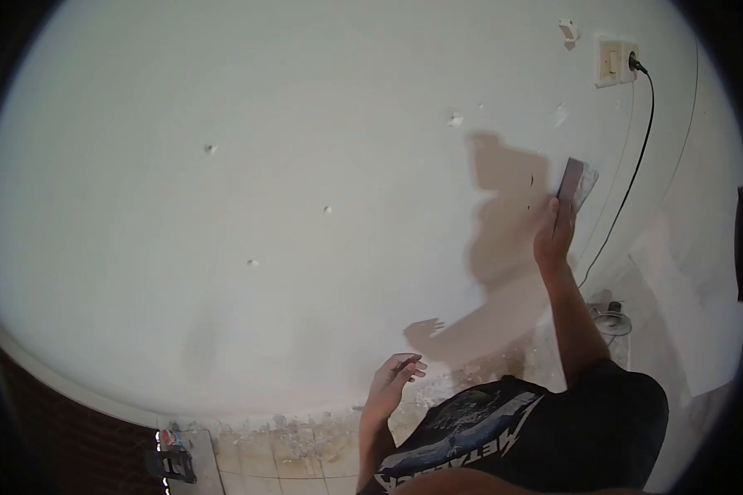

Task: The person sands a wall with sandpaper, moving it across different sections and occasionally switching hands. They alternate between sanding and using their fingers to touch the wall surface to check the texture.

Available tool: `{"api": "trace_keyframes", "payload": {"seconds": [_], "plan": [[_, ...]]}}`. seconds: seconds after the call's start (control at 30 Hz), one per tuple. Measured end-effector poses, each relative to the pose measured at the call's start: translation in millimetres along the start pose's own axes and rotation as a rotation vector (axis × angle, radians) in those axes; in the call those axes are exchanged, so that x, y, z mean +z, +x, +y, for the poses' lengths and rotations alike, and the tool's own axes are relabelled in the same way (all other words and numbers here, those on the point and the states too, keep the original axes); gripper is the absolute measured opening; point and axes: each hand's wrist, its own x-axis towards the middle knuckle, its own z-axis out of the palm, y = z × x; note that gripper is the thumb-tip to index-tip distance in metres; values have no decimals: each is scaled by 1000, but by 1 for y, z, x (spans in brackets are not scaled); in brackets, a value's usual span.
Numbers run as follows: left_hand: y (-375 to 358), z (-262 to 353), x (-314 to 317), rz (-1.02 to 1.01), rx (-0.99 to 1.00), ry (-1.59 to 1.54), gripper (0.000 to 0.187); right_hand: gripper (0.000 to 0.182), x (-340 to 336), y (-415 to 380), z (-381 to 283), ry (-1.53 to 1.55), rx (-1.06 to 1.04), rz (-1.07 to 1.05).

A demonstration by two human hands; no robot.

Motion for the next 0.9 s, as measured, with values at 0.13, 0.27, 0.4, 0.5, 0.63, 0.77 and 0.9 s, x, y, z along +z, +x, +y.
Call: {"api": "trace_keyframes", "payload": {"seconds": [0.13, 0.27, 0.4, 0.5, 0.63, 0.77, 0.9], "plan": [[0, -6, -11, -126, -4, -52, 31, 53, 25, -8, -40, 79, -4, -125], [2, -6, -23, -248, 46, -49, 26, 57, 55, -81, -117, 81, -429, -175], [-9, 12, -34, -320, 88, -58, 22, 53, 68, -134, -39, 173, -330, -163], [-17, 14, -43, -363, 215, -142, 21, 42, 62, -112, -21, 250, 14, 200], [-24, 13, -54, -320, 118, -39, 22, 35, 60, -34, -14, 534, 231, 344], [-22, 7, -57, -317, 161, -110, 23, 41, 61, 9, -101, 295, -164, 285], [-30, -10, -57, -290, 175, -72, 23, 48, 60, -55, -121, 78, -385, 20]]}}
